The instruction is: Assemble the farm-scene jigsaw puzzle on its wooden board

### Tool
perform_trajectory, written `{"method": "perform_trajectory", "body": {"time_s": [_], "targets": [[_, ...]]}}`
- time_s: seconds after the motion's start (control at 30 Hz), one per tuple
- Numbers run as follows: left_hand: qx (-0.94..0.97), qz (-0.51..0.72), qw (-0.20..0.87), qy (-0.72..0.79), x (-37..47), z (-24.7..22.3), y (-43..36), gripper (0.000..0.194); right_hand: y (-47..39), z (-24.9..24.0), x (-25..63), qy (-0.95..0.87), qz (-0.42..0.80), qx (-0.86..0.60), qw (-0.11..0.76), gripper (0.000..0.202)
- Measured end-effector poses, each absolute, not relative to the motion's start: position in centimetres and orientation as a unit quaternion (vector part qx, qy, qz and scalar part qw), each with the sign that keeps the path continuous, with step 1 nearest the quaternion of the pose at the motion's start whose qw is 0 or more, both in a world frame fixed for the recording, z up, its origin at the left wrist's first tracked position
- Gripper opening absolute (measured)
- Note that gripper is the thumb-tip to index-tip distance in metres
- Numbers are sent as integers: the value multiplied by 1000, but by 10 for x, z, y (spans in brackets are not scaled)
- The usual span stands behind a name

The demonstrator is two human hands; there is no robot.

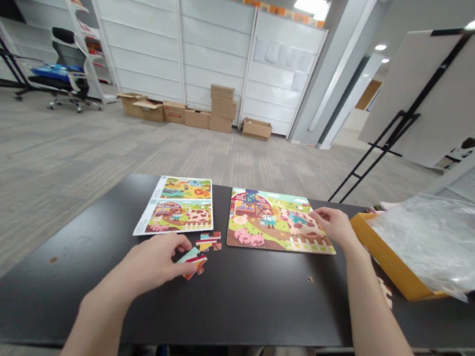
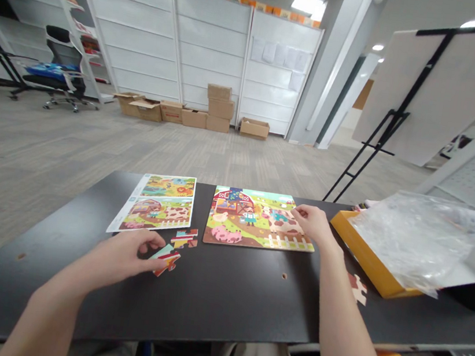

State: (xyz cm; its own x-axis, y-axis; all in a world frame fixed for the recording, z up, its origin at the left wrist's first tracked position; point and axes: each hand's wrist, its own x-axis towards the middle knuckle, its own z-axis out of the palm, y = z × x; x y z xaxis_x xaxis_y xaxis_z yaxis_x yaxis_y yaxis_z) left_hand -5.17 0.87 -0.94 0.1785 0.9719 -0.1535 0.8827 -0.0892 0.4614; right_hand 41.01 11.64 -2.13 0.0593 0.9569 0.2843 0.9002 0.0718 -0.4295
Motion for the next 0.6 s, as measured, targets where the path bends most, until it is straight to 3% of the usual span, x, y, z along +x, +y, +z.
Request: {"method": "perform_trajectory", "body": {"time_s": [0.3, 0.47, 0.6], "targets": [[721, 15, 205, 662, -32, 1, 4, 38, 115, -22, 401, -687, 40, -666, 286, 32], [749, 47, 274, 602, -35, -4, 5, 37, 113, -22, 396, -693, 64, -652, 301, 30], [742, 92, 393, 535, -33, 0, 0, 29, 110, -18, 377, -710, 106, -621, 314, 32]]}}
